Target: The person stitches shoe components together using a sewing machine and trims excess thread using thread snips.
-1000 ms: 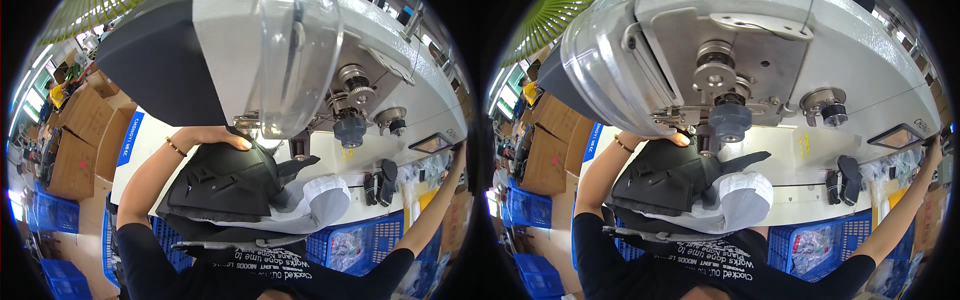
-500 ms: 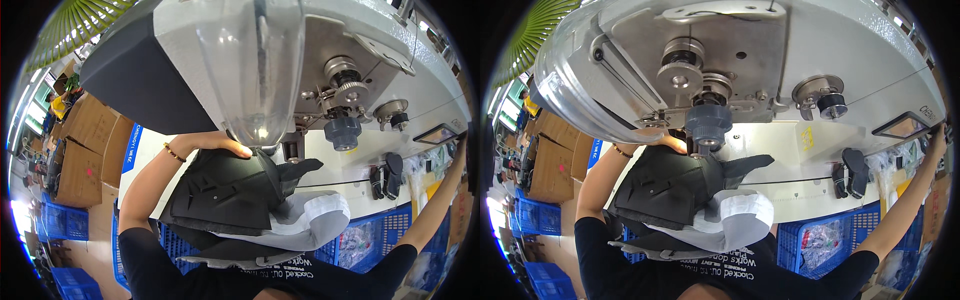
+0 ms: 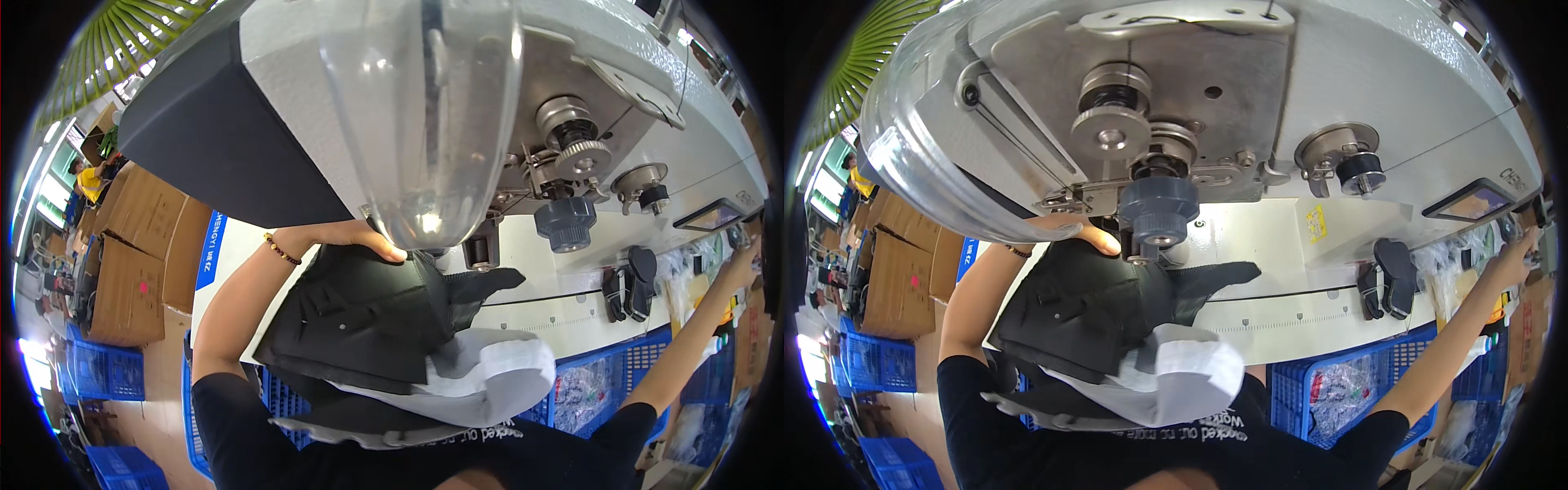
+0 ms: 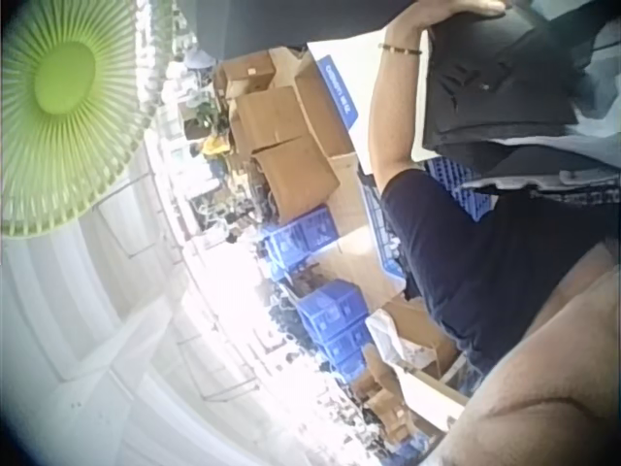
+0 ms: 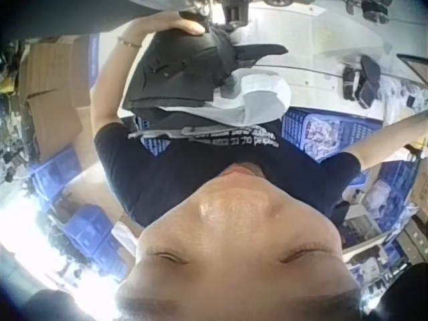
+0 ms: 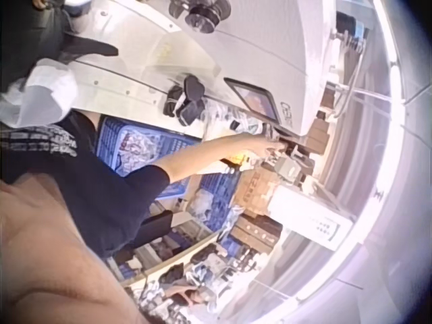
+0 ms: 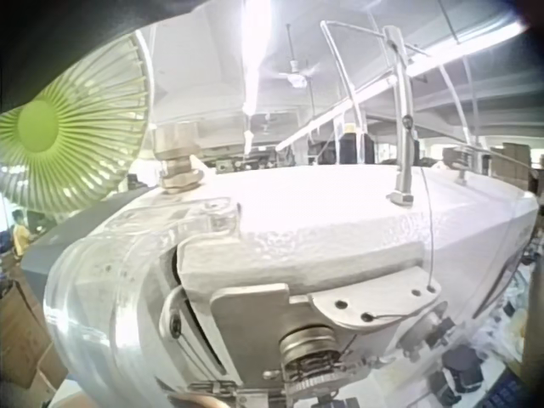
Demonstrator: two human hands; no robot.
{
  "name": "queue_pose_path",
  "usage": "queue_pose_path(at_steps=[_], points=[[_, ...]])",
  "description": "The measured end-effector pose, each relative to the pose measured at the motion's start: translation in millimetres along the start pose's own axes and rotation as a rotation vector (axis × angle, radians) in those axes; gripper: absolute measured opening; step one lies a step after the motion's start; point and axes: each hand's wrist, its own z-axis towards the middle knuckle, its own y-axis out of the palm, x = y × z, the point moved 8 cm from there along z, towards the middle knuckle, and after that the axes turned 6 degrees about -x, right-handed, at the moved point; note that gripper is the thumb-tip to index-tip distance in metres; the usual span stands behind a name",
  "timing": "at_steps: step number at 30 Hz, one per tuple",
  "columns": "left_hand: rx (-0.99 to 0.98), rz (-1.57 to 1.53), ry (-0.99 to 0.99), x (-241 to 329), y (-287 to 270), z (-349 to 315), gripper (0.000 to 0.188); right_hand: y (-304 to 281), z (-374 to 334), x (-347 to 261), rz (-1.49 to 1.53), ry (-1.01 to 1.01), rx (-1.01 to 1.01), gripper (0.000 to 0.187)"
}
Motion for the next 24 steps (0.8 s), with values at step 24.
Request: queue_pose_path(at_steps=[24], points=[[0.165,-0.113,0.123,31,0,-19,0.035,93,-318,-326,0.843,0.036,-1.303,0.020]])
